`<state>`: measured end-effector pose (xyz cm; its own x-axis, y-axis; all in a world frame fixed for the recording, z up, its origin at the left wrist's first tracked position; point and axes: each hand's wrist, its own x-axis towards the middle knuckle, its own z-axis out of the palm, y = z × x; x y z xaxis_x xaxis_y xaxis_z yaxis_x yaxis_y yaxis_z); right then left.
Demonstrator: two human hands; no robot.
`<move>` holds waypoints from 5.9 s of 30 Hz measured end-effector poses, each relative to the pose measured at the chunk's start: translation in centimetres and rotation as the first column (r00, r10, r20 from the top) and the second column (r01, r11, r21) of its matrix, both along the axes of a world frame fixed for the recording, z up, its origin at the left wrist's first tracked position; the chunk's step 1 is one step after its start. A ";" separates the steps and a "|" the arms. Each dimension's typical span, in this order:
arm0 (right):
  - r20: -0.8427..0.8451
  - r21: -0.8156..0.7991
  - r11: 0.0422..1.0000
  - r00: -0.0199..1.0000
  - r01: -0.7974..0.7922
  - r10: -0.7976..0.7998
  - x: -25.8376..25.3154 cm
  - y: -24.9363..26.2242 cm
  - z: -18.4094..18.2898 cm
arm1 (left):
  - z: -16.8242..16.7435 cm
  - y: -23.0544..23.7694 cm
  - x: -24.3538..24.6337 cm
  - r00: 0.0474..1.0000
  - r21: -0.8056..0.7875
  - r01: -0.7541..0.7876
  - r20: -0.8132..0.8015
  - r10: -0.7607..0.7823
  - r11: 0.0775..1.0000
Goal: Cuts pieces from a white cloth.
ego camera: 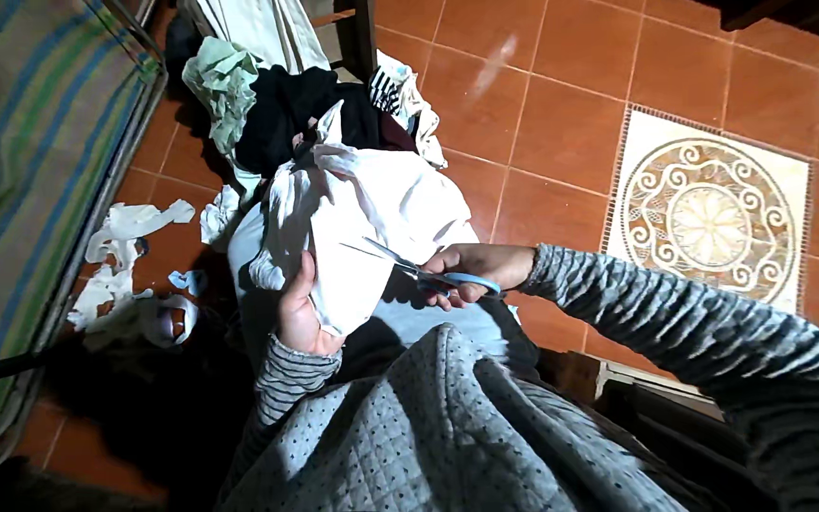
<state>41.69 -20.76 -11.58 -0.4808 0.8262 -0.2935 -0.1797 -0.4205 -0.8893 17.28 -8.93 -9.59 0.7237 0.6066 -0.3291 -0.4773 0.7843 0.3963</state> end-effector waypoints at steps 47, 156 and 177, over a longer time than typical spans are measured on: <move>-0.283 0.049 0.981 0.945 0.186 -0.165 -6.7 0.2 -0.5 | 1.9 0.2 -1.5 0.943 0.278 -0.062 -0.298 0.148 0.959; -0.065 0.175 -0.065 -0.054 0.982 -0.996 4.0 -4.8 -0.6 | -0.6 -1.9 3.2 0.917 -0.362 -0.003 -0.374 -0.142 0.932; 0.134 0.126 0.114 0.097 0.985 -0.986 6.0 1.2 -2.0 | 1.4 1.6 5.1 0.753 -0.137 0.533 -0.373 -0.542 0.835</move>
